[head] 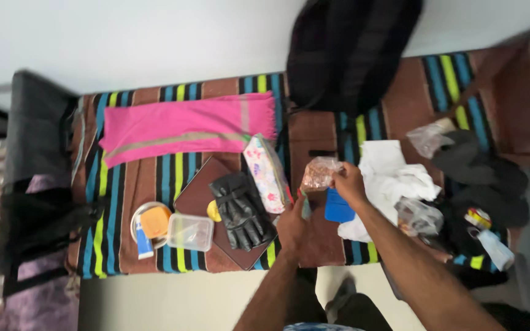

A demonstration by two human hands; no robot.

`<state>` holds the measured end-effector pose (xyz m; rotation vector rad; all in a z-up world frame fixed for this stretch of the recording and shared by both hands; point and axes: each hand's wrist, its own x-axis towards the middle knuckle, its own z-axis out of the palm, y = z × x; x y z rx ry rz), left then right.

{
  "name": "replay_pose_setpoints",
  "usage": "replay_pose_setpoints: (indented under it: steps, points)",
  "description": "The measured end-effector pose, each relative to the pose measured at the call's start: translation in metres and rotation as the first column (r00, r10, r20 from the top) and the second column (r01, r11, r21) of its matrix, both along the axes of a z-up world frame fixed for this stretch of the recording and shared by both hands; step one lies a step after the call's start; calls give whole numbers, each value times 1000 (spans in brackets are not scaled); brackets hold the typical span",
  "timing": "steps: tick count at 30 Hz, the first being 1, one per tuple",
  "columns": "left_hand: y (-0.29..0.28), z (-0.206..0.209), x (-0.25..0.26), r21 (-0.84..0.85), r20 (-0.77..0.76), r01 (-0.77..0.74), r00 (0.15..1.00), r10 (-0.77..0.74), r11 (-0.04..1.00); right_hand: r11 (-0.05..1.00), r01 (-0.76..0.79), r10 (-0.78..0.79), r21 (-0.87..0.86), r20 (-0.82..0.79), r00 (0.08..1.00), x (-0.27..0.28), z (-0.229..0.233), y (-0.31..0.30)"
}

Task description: The person sweeps a shelf with a broom and then organizes various items from a bed onto the shelf. They place a backpack, a box of tissues, a plastic container, and several small packages onto the shelf.

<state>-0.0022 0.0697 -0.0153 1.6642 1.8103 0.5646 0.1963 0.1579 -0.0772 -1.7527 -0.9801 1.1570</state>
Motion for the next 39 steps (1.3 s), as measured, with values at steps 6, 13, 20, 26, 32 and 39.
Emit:
replay_pose_setpoints:
  steps: [6,13,20,26,32,39]
  points:
    - [13,17,24,239,17,68,997,-74,969,984,148,-129,102,-168,977,67,58,-41]
    - [0,71,91,336,-49,268,962,-268,903,948,177,-140,264,-156,978,144,101,-126]
    - [-69,151,165,201,58,586,793,-607,785,941,332,-285,68,-369,884,184,175,-243]
    - [-124,102,213,-59,761,850,377,-527,523,862,299,-319,410,-21,948,252,122,-341]
    - [-210,66,274,-217,971,958,231,-55,189,814,280,-416,510,175,892,275,162,-450]
    - [-334,143,334,-102,995,982,104,-1,157,828,506,-557,243,240,795,254,273,-565]
